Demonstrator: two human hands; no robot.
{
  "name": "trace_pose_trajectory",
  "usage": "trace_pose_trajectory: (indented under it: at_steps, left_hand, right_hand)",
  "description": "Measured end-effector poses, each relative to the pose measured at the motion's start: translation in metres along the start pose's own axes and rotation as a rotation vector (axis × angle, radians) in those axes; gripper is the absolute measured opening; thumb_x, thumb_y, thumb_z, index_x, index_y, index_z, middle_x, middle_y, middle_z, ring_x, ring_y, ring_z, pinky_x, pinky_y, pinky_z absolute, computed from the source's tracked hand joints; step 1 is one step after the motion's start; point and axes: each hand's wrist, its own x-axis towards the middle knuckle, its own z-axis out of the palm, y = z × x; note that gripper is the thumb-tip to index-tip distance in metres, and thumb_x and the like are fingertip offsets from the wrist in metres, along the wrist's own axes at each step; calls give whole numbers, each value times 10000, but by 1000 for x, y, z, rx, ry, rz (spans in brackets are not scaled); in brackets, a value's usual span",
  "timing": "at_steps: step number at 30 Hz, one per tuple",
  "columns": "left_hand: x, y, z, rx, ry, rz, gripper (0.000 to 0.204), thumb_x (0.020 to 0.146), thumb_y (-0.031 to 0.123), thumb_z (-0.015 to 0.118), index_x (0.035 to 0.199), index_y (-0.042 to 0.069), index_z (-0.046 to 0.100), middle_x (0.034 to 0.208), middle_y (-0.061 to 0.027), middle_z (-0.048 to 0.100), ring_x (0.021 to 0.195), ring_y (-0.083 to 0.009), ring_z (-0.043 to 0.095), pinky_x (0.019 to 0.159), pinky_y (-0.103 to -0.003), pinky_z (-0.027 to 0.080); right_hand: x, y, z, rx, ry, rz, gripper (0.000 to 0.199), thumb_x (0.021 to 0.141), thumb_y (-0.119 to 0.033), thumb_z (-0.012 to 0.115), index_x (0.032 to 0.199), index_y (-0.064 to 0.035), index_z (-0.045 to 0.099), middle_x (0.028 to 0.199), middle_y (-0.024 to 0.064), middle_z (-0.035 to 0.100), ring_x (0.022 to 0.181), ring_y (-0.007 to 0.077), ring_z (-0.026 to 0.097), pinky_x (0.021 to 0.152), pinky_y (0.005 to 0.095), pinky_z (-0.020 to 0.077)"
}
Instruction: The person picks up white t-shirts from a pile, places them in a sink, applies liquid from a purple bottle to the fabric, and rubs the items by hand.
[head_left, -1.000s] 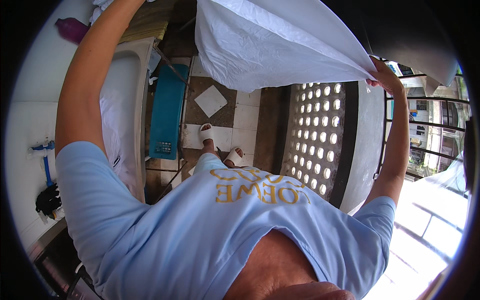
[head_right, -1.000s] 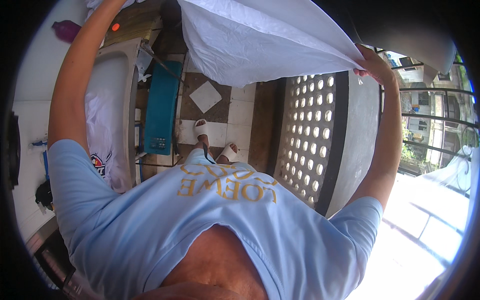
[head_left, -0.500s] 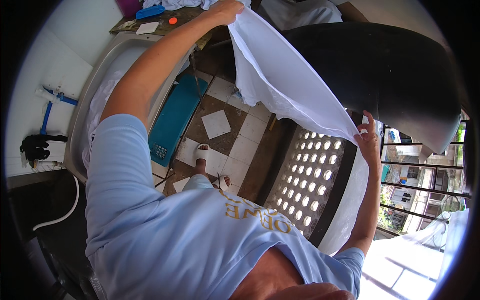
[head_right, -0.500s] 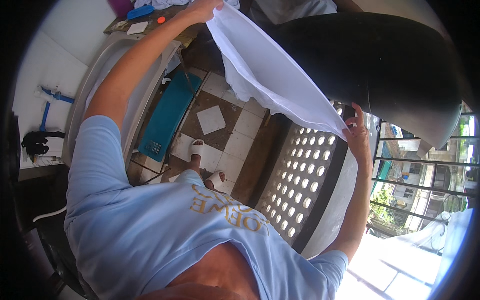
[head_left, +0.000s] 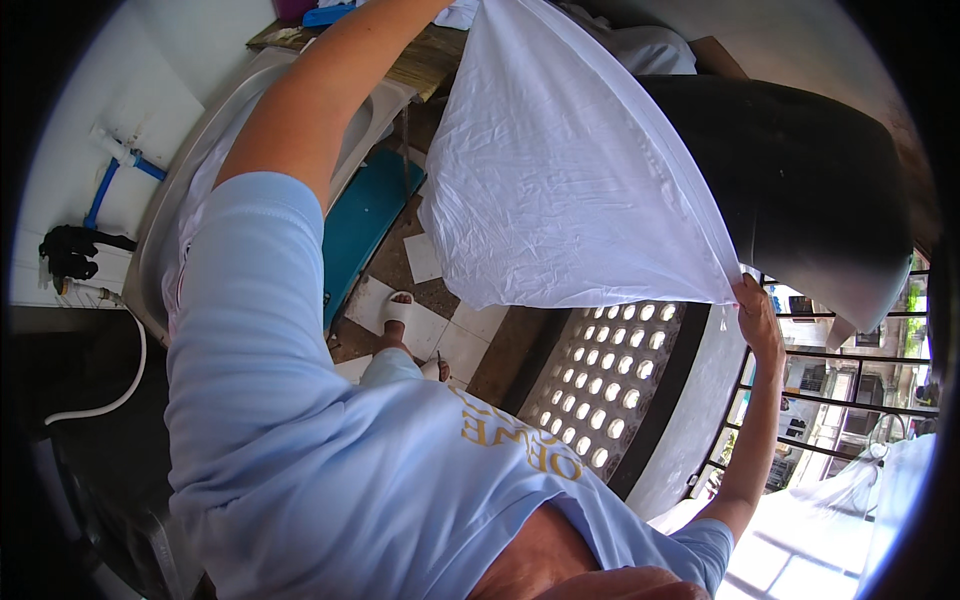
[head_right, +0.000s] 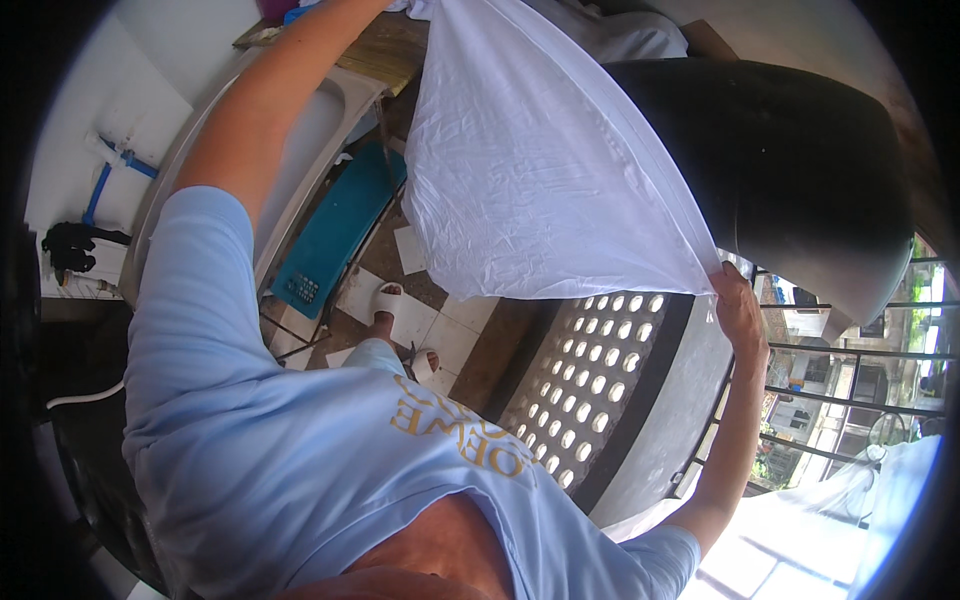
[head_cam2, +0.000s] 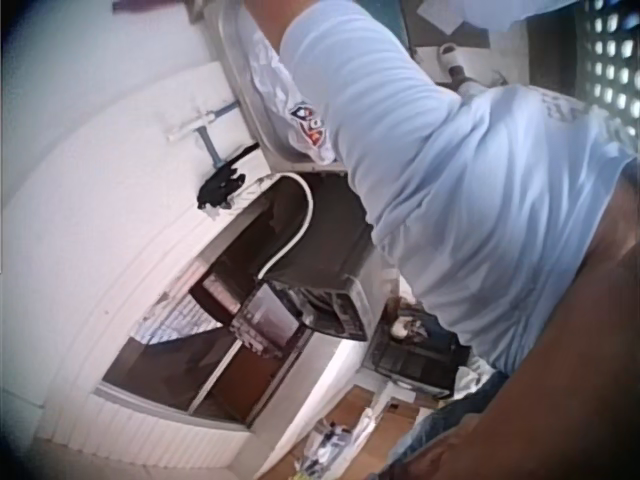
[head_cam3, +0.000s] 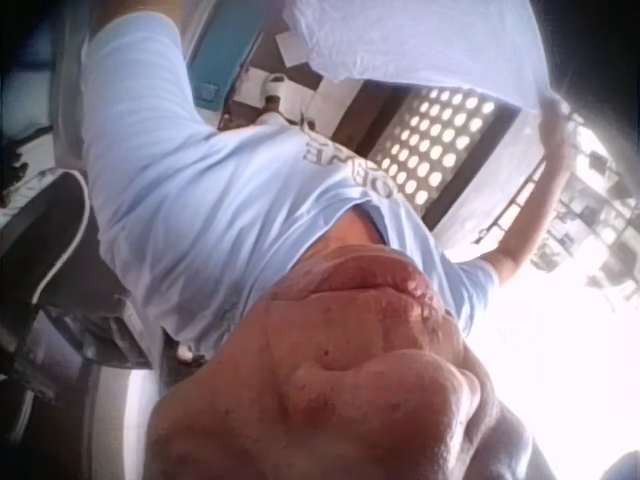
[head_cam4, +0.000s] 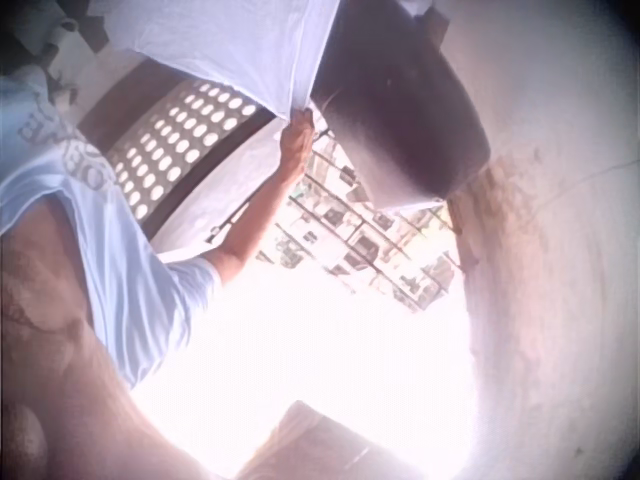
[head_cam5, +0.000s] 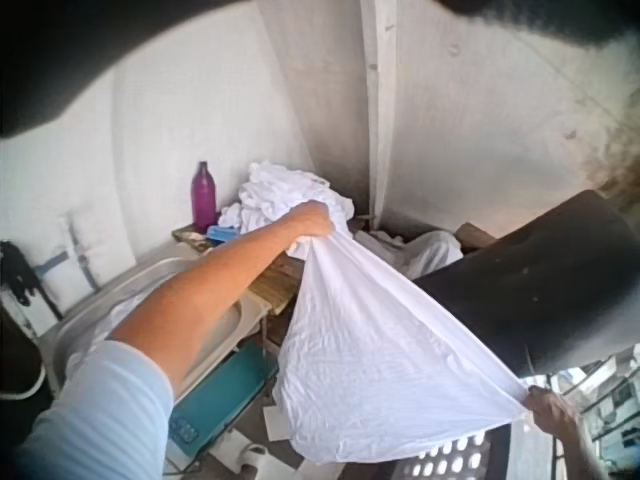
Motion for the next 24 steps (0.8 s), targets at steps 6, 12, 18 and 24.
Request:
trace_pose_trajectory:
  at_steps: [6, 12, 18, 24]
  left_hand:
    - [-55, 22, -73, -220, -122, -25, 669, 691, 628, 656, 620, -35, 603, 619, -172, 605, 566, -266, 582, 549, -405, 456]
    - [-99, -11, 5, -21, 85, 418, 696, 654, 642, 717, 555, -31, 567, 519, -188, 536, 455, -245, 505, 487, -392, 418]
    - [-120, -5, 26, -376, -63, 237, 522, 763, 422, 734, 569, -30, 562, 483, -130, 497, 469, -143, 453, 476, -350, 408]
    - [-115, 1, 32, -549, -15, 310, 444, 792, 348, 724, 601, -10, 544, 531, -27, 480, 557, -90, 423, 493, -314, 372]
  right_hand:
    - [-7, 38, -35, 369, -5, 361, 374, 794, -302, 591, 1021, -7, 623, 821, 107, 615, 729, 182, 589, 630, 321, 470]
    - [-6, 66, 67, 265, 315, 626, 398, 860, -390, 641, 827, 7, 648, 635, 49, 557, 596, 111, 466, 579, 281, 405]
    - [11, 75, 68, 688, 414, 686, 461, 889, -423, 568, 1076, -11, 654, 905, 94, 656, 826, 161, 613, 733, 294, 523]
    - [17, 72, 73, 814, 453, 753, 470, 899, -422, 565, 1134, -16, 587, 987, 85, 620, 836, 171, 652, 665, 246, 535]
